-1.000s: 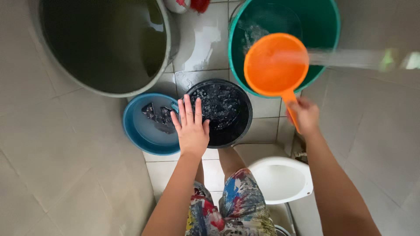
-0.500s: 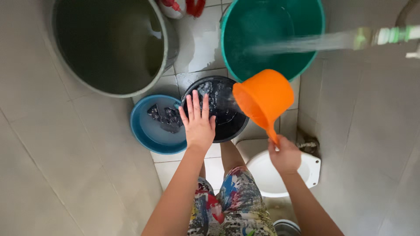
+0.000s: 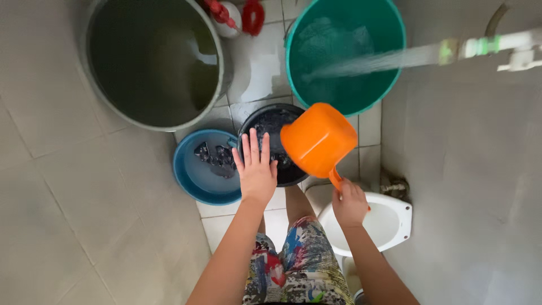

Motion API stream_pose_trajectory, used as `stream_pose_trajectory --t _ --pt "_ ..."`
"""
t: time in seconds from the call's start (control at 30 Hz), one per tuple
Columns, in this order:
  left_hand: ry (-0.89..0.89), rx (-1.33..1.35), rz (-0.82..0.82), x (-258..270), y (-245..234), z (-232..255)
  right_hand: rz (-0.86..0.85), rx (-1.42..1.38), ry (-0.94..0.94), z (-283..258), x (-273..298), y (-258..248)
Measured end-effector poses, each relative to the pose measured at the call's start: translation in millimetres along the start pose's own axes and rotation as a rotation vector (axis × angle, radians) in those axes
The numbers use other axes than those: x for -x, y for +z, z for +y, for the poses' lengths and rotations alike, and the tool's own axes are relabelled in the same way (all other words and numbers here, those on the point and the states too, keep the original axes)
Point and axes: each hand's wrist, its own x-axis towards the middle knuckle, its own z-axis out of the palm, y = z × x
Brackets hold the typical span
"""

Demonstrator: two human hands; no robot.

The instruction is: The person wipes a tiled floor with a cloth, then washes the cloth in a bucket of water. They carry the bucket to a bathroom, pour out the dirty water, and refill the bucket using a scoop and a tap.

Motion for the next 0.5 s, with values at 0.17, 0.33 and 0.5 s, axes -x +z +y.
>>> stream_pose_trajectory --t 0.17,0.33,0.5 --pt "-0.001 -0.012 0.036 7.3 -29.6 -3.4 -0.121 -0.094 0.366 6.5 -69.4 6.3" --pt "-0.014 0.012 0.039 17.6 -70.3 -0.3 -0.4 -0.492 0.749 56.7 -191.6 32.3" --pt "0.003 0.067 0.03 28.3 -135.7 20.5 -0.356 -0.293 0.202 0.9 -244.1 -35.5"
